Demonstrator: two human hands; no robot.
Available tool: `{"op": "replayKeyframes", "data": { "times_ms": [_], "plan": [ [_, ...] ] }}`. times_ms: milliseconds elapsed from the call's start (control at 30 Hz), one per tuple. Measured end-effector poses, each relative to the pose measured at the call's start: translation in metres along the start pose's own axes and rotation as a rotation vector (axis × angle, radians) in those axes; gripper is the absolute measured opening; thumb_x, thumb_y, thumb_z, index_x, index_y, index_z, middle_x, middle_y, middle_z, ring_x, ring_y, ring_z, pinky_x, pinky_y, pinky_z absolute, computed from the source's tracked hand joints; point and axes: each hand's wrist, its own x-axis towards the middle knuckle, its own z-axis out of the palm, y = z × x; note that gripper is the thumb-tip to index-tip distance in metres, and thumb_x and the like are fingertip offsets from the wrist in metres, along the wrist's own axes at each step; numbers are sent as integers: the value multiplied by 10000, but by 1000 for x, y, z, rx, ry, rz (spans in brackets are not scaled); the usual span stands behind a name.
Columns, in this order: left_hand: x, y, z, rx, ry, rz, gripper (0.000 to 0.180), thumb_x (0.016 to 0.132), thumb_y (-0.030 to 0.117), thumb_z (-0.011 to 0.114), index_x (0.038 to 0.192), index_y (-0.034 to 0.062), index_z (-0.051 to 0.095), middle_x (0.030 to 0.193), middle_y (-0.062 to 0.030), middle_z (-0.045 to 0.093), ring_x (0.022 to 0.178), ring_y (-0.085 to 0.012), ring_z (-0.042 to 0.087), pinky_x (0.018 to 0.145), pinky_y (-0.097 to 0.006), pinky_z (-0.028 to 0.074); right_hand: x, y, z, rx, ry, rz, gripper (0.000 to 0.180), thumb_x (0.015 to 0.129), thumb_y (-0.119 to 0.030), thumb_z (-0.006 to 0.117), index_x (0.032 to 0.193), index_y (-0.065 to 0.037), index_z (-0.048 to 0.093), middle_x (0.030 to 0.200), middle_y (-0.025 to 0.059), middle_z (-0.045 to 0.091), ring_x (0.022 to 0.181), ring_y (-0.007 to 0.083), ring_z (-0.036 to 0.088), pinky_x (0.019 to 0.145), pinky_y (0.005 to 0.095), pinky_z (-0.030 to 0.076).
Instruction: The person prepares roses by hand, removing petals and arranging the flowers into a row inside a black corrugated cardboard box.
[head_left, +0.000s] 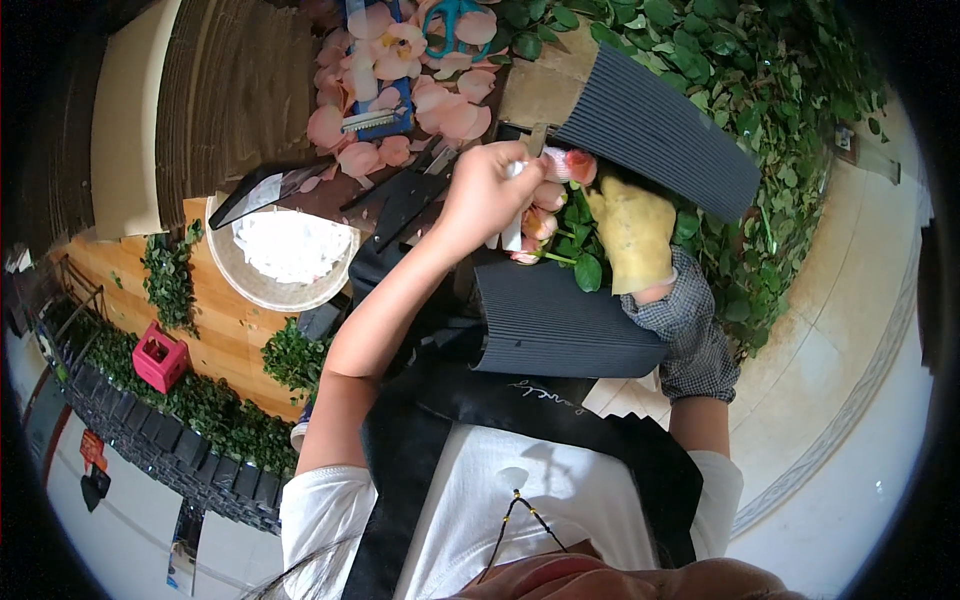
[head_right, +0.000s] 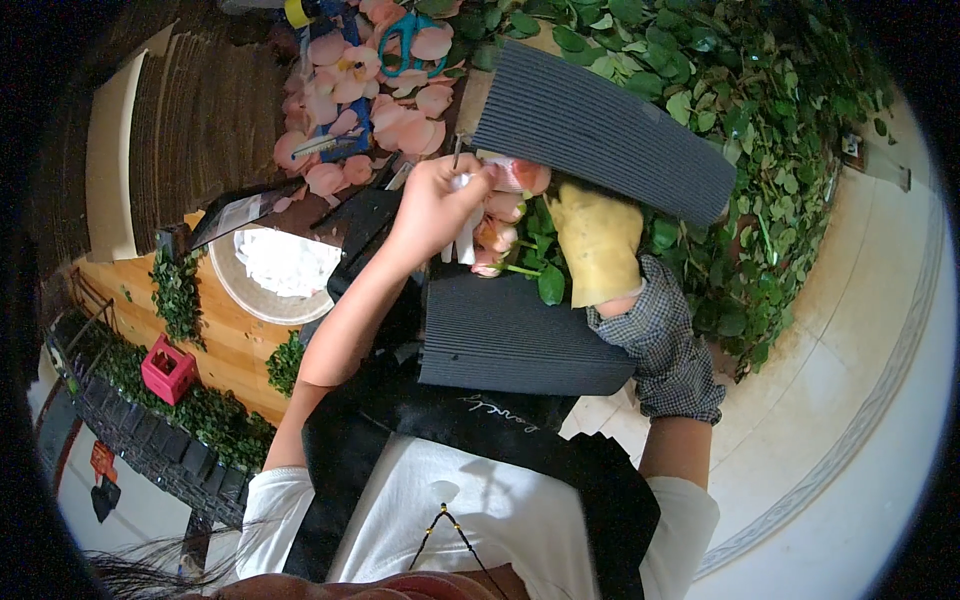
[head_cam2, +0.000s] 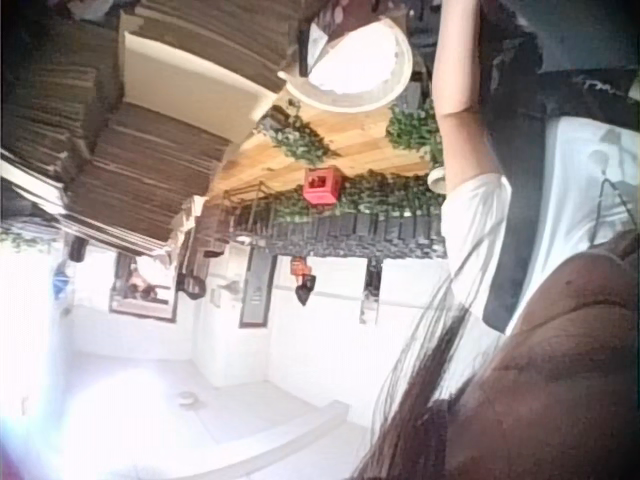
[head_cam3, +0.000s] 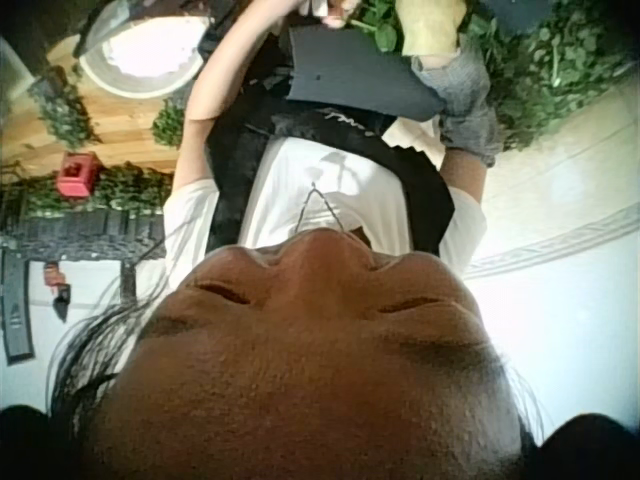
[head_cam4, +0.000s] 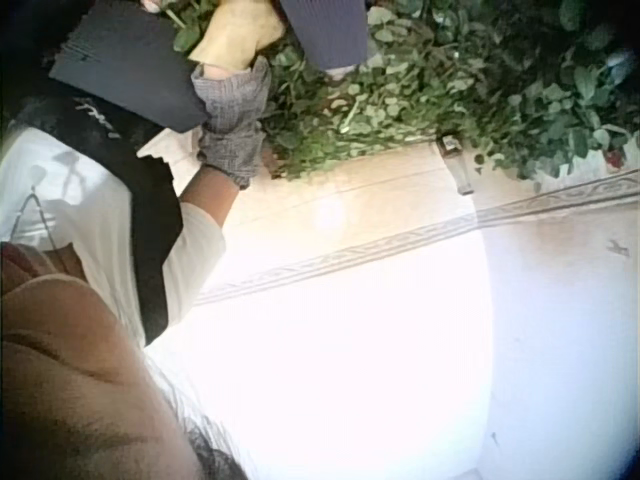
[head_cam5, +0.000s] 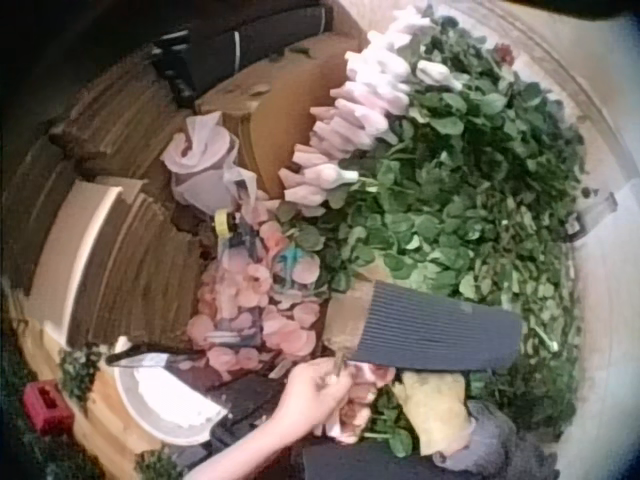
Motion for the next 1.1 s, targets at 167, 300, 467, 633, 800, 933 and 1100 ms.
{"op": "replayKeyframes", "data": {
  "times_ms": [167,300,467,633,800,933,1100],
  "plan": [
    [-28,-6,-17,-263,141,-110,298,968,198,632,738,12,602,646,36,569,620,-40,489,556,-254,393,1,1,-1,20,20,-6,269,839,-372,749,801,-111,699,665,109,669,592,319,664,555,445,531],
    [-80,7,-83,-67,487,-250,286,961,191,624,770,-22,644,641,-55,584,626,-80,514,575,-281,432,-2,7,4,32,105,-57,242,831,-358,765,893,-126,728,680,104,677,614,321,674,578,440,546],
    [-148,5,-145,1146,624,-492,516,987,478,630,771,22,738,604,-149,658,565,-264,676,540,-369,498,4,0,0,-44,-60,14,280,854,-397,738,900,-121,728,687,111,693,629,308,697,576,423,560],
    [-188,-32,-154,1507,460,-635,364,997,429,605,859,126,753,704,-129,716,649,-309,726,550,-392,568,11,-10,-9,-82,-87,-9,298,871,-453,702,850,-158,741,712,65,724,642,261,722,579,416,579],
    [-138,-6,-108,572,407,-132,163,938,270,711,958,109,730,733,-136,672,692,-303,686,623,-383,524,6,-1,11,120,110,-45,263,876,-384,710,872,-121,695,705,115,695,646,318,700,588,427,557],
    [-55,8,-66,713,261,615,272,885,260,754,1136,168,702,704,-55,606,612,-213,636,569,-340,518,-2,12,0,316,128,-140,213,874,-289,727,970,-100,702,672,115,653,626,326,662,591,437,525],
    [10,12,-37,1019,176,910,260,840,173,685,1098,179,719,681,-1,513,575,-176,569,515,-307,467,-10,18,-14,370,295,-202,281,775,-226,802,1040,-155,740,635,66,641,548,239,638,532,379,515]
  ]
}}
